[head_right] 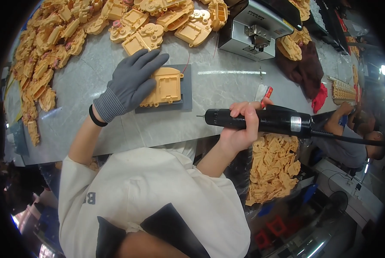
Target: The person fastens internal components inside plastic electronic casings using an electric screwdriver.
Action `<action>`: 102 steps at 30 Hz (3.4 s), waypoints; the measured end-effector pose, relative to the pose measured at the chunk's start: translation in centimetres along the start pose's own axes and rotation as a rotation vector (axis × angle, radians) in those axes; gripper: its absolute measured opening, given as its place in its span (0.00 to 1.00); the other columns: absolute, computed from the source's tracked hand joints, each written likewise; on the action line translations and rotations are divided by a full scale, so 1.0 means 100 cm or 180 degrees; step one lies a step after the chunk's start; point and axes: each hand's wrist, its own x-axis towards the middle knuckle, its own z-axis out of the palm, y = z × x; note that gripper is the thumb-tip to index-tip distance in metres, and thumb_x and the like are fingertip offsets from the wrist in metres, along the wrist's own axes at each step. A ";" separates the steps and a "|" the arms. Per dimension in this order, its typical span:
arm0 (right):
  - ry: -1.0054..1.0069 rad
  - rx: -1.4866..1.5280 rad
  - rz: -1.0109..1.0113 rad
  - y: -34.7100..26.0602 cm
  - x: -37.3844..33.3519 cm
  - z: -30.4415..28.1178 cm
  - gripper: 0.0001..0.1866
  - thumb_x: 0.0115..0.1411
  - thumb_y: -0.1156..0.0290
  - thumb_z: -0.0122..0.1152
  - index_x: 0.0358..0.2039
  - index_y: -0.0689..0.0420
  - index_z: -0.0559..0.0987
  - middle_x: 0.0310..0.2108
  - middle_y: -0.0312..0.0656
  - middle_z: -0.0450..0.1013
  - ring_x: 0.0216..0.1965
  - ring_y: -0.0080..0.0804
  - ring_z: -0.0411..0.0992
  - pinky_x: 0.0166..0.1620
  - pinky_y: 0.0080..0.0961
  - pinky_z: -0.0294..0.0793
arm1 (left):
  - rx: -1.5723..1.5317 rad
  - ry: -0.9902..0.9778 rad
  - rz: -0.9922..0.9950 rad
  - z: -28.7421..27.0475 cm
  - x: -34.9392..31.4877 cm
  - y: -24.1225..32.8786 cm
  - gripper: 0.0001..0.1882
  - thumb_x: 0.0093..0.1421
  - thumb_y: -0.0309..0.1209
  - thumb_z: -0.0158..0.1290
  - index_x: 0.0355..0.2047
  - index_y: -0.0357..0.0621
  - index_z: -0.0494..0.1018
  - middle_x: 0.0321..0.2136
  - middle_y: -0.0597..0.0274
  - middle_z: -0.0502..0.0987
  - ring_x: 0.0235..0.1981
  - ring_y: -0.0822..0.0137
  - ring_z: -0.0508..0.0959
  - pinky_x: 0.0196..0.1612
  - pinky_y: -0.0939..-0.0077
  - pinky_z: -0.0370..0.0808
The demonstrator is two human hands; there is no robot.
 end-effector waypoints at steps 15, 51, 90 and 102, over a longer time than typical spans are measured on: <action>-0.0287 -0.0476 -0.1790 -0.015 0.174 0.078 0.19 0.43 0.87 0.57 0.37 0.65 0.67 0.16 0.40 0.67 0.13 0.26 0.66 0.21 0.20 0.68 | -0.0540 0.0327 -0.0295 0.011 -0.004 0.033 0.41 0.40 0.46 0.64 0.54 0.49 0.63 0.52 0.46 0.63 0.52 0.47 0.65 0.55 0.57 0.63; -0.1638 -0.0898 -0.0628 0.011 0.002 0.102 0.23 0.46 0.85 0.57 0.43 0.60 0.61 0.15 0.39 0.67 0.14 0.23 0.64 0.19 0.17 0.66 | -0.1250 0.1111 -0.0064 0.047 -0.030 0.010 0.39 0.36 0.38 0.66 0.52 0.51 0.65 0.41 0.57 0.68 0.41 0.56 0.70 0.47 0.60 0.67; -0.1572 -0.0458 -0.0406 -0.004 0.045 0.088 0.27 0.46 0.81 0.52 0.49 0.63 0.59 0.16 0.40 0.63 0.13 0.28 0.63 0.24 0.29 0.68 | -0.1566 0.0905 -0.0235 0.052 -0.032 0.006 0.39 0.34 0.35 0.67 0.49 0.44 0.64 0.44 0.52 0.70 0.44 0.49 0.71 0.55 0.53 0.63; -0.1818 -0.0733 -0.0323 0.023 -0.033 0.112 0.29 0.47 0.83 0.56 0.49 0.60 0.58 0.18 0.39 0.66 0.15 0.27 0.64 0.22 0.24 0.68 | -0.1419 0.1102 -0.0105 0.051 -0.034 0.004 0.40 0.37 0.40 0.66 0.53 0.51 0.63 0.39 0.57 0.69 0.42 0.55 0.71 0.53 0.57 0.65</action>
